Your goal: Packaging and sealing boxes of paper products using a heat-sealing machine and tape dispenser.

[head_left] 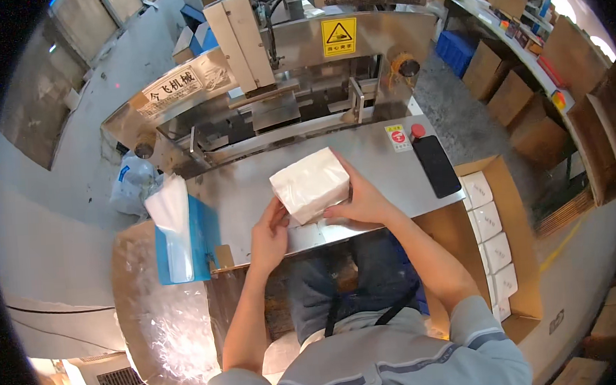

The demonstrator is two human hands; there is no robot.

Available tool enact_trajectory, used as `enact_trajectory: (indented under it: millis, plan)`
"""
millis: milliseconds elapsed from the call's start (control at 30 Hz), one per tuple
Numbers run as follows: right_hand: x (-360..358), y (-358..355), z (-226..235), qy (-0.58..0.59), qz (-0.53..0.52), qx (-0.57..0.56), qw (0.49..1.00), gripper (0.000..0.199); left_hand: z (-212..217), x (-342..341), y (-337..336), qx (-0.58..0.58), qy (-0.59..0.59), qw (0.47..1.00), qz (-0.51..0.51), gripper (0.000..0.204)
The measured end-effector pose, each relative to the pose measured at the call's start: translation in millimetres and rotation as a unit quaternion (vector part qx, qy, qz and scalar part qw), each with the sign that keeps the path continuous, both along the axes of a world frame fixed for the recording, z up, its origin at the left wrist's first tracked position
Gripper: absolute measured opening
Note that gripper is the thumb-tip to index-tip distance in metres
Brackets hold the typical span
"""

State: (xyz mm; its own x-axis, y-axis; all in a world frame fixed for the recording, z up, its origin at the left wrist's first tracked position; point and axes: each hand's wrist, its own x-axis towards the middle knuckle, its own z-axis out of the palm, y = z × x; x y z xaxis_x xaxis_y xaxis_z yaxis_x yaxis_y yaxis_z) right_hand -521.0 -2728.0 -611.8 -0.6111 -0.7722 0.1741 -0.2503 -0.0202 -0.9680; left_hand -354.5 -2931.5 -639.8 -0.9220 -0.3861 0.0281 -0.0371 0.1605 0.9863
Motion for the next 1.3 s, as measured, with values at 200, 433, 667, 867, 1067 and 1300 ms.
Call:
enact_trajectory:
  millis: [200, 433, 667, 867, 1067, 1300]
  plan:
    - [-2, -4, 6, 0.008, 0.008, -0.018, 1.0, 0.122, 49, -20, 4, 0.129, 0.033, 0.986, 0.096, 0.064]
    - [-4, 3, 0, 0.023, -0.029, 0.001, 0.999, 0.12, 71, -45, 24, 0.01, 0.025, 0.997, 0.071, 0.06]
    - [-2, 29, -1, 0.003, -0.062, 0.023, 0.998, 0.1, 52, -65, -6, 0.238, 0.039, 0.96, 0.139, 0.053]
    - [15, 106, 4, -0.112, -0.147, -0.016, 0.983, 0.098, 13, -139, -53, -0.634, -0.018, 0.773, -0.001, 0.045]
    - [43, 303, 54, 0.063, -0.373, 0.141, 0.915, 0.093, 15, -241, -27, -0.373, -0.24, 0.872, -0.207, 0.061]
    - [123, 476, 105, 0.036, -0.468, 0.646, 0.602, 0.078, -32, -246, -80, -0.418, -0.205, 0.87, -0.163, 0.052]
